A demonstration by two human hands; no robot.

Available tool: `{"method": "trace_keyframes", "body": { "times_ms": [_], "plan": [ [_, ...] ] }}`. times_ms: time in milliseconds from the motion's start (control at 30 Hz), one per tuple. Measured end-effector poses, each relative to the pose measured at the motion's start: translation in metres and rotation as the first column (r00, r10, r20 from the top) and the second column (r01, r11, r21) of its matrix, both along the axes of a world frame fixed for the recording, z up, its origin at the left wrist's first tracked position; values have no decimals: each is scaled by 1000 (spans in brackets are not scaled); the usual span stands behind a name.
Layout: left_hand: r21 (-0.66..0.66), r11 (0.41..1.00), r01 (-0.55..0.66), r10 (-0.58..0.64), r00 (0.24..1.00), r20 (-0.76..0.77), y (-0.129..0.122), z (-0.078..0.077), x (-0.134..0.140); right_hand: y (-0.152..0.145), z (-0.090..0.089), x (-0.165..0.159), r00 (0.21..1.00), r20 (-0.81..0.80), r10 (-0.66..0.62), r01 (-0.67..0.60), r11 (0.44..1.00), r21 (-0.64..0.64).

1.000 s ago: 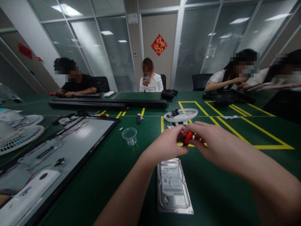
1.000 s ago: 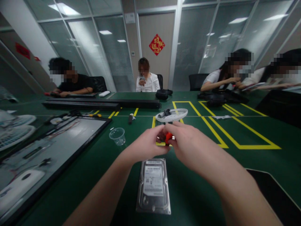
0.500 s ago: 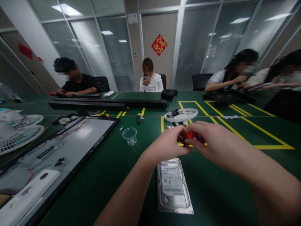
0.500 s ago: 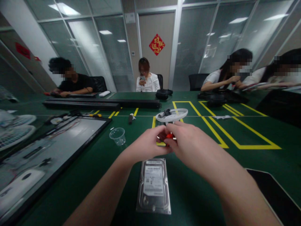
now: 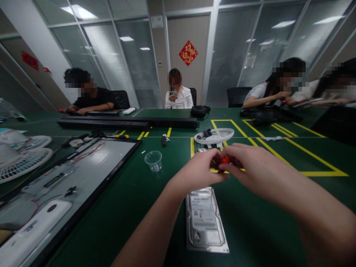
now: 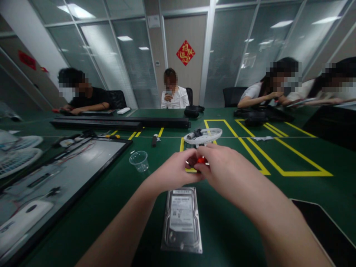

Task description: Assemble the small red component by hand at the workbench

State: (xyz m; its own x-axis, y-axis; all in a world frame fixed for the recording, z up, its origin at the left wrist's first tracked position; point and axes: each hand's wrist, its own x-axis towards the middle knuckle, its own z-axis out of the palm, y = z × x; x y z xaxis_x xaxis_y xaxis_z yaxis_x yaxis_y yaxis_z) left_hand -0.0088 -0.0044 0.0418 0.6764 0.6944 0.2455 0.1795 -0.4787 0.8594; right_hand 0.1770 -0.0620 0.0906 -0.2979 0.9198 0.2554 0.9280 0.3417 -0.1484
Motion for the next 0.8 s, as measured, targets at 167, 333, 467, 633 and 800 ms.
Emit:
{"method": "trace_keyframes", "body": {
  "times_ms": [167, 333, 467, 633, 800],
  "plan": [
    [32, 999, 14, -13, 1000, -28, 0, 2, 0, -2, -1, 1, 1000, 0, -16, 16, 1000, 13],
    [-18, 999, -27, 27, 999, 35, -2, 2, 0, -2, 1, -2, 998, -23, 52, -52, 999, -7],
    [0, 1000, 2, -2, 1000, -5, 0, -1, 1, -1, 2, -2, 999, 26, -35, 35, 999, -10],
    [8, 1000, 12, -12, 1000, -14, 0, -1, 0, -3, 0, 0, 998, 18, -52, 53, 999, -8],
    [59, 998, -22, 23, 1000, -13, -1, 1, 0, -2, 1, 0, 999, 1, 33, -33, 999, -3]
  ]
}}
